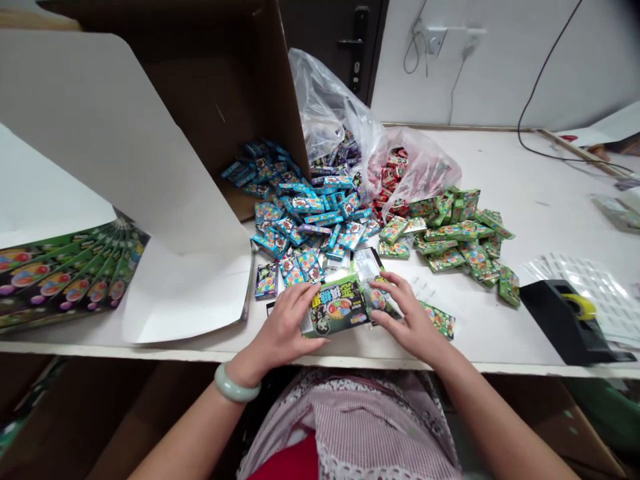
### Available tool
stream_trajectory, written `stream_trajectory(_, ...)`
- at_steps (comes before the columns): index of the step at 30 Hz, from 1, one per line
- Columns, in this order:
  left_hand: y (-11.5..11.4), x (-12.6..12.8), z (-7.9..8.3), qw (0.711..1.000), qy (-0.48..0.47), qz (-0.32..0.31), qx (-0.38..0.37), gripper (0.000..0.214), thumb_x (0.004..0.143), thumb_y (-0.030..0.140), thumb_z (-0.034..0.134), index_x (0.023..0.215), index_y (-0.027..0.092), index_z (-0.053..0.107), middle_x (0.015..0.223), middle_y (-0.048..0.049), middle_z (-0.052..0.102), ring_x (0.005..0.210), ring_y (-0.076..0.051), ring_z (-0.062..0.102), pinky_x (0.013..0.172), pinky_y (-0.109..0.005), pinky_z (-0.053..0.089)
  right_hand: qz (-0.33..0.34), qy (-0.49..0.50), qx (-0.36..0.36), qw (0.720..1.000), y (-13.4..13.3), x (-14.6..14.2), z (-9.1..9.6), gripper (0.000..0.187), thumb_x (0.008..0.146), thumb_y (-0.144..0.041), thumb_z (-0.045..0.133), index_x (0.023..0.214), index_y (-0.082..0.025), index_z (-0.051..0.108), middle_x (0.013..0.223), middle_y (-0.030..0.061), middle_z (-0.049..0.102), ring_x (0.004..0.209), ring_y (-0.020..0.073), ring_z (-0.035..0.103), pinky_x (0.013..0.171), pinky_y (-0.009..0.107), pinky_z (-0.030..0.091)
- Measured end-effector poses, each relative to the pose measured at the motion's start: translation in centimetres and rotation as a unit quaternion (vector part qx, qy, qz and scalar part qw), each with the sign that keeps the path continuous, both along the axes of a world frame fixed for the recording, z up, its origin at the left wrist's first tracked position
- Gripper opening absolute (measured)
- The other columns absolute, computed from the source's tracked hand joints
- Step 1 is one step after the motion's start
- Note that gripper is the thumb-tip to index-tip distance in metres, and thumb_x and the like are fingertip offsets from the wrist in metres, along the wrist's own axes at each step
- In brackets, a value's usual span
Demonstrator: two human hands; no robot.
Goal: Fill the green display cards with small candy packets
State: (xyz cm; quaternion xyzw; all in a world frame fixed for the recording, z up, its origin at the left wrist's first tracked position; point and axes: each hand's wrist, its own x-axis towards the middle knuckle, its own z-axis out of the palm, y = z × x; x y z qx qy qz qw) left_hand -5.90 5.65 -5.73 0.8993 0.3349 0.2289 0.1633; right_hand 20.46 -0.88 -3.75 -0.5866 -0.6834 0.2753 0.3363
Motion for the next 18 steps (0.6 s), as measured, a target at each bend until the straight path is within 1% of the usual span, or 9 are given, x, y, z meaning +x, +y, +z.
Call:
stream_trajectory(3, 0.0, -0.1, -0.1, 1.000, 0.006, -0.001, 0.008, 0.095, 0.071, 0.042, 0.075, 0.147, 0.020, 0.024, 0.134, -0.0165, 0.044, 0.125, -0.036, 0.043, 0.105, -0.056, 0.037, 0.013, -0.002, -0.033, 0.999, 0.6, 0.0, 0.1, 0.043, 0.085, -0.046, 0.059, 0.123, -0.026, 0.056, 0.140, 0.0127, 0.040, 0.135, 0.0287, 0.037, 0.110, 0.051, 0.034)
stream_trajectory(5, 0.0, -0.1, -0.2, 1.000, 0.011, -0.009, 0.007, 0.094, 0.071, 0.042, 0.075, 0.147, 0.020, 0.024, 0.134, -0.0164, 0.045, 0.124, -0.036, 0.043, 0.105, -0.056, 0.038, -0.006, 0.006, -0.035, 0.999, 0.9, 0.0, -0.1, 0.039, 0.087, -0.048, 0.056, 0.118, -0.025, 0.058, 0.138, 0.0126, 0.041, 0.133, 0.0279, 0.039, 0.109, 0.050, 0.035)
stream_trajectory(7, 0.0, 0.0, -0.3, 1.000, 0.008, -0.019, 0.009, 0.093, 0.071, 0.041, 0.074, 0.148, 0.019, 0.025, 0.134, -0.0165, 0.046, 0.124, -0.035, 0.044, 0.104, -0.055, 0.038, -0.034, 0.002, -0.020, 0.999, 0.9, -0.2, -0.5, 0.037, 0.088, -0.048, 0.054, 0.116, -0.024, 0.059, 0.139, 0.0129, 0.040, 0.134, 0.0280, 0.038, 0.110, 0.051, 0.034)
stream_trajectory(9, 0.0, 0.2, -0.4, 1.000, 0.003, -0.030, 0.009, 0.094, 0.072, 0.041, 0.074, 0.148, 0.019, 0.024, 0.134, -0.0167, 0.046, 0.123, -0.035, 0.044, 0.104, -0.055, 0.038, -0.025, -0.005, -0.026, 0.999, 0.9, -0.4, -0.9, 0.039, 0.087, -0.048, 0.055, 0.116, -0.022, 0.060, 0.139, 0.0142, 0.040, 0.134, 0.0290, 0.037, 0.110, 0.051, 0.034)
stream_trajectory(11, 0.0, 0.4, -0.4, 0.999, 0.004, -0.038, 0.000, 0.094, 0.072, 0.041, 0.074, 0.149, 0.019, 0.023, 0.133, -0.0166, 0.047, 0.123, -0.035, 0.044, 0.104, -0.055, 0.039, -0.007, 0.004, -0.048, 0.999, 0.9, -0.5, -1.1, 0.041, 0.086, -0.049, 0.055, 0.115, -0.021, 0.060, 0.138, 0.0147, 0.040, 0.134, 0.0291, 0.039, 0.110, 0.050, 0.034)
stream_trajectory(12, 0.0, 0.4, -0.4, 0.999, 0.008, -0.039, -0.005, 0.094, 0.073, 0.040, 0.074, 0.149, 0.020, 0.022, 0.133, -0.0165, 0.047, 0.124, -0.035, 0.044, 0.104, -0.055, 0.039, -0.012, 0.014, -0.053, 0.998, 0.8, -0.5, -1.1, 0.040, 0.087, -0.049, 0.054, 0.115, -0.022, 0.060, 0.139, 0.0143, 0.040, 0.133, 0.0285, 0.039, 0.110, 0.050, 0.034)
stream_trajectory(15, 0.0, 0.4, -0.2, 0.999, 0.014, -0.029, -0.005, 0.093, 0.073, 0.039, 0.074, 0.148, 0.021, 0.022, 0.134, -0.0166, 0.045, 0.124, -0.035, 0.044, 0.105, -0.055, 0.039, -0.050, 0.027, -0.031, 0.998, 0.3, -0.8, -0.8, 0.036, 0.087, -0.046, 0.055, 0.116, -0.025, 0.059, 0.139, 0.0119, 0.039, 0.134, 0.0275, 0.038, 0.110, 0.050, 0.035)
stream_trajectory(18, 0.0, 0.1, 0.0, 1.000, 0.003, 0.014, 0.004, 0.093, 0.072, 0.037, 0.074, 0.148, 0.023, 0.022, 0.136, -0.0165, 0.044, 0.125, -0.036, 0.044, 0.104, -0.055, 0.040, -0.048, -0.004, 0.023, 0.999, -0.9, -1.7, -0.9, 0.034, 0.085, -0.039, 0.060, 0.116, -0.027, 0.058, 0.139, 0.0124, 0.040, 0.133, 0.0302, 0.039, 0.108, 0.052, 0.039)
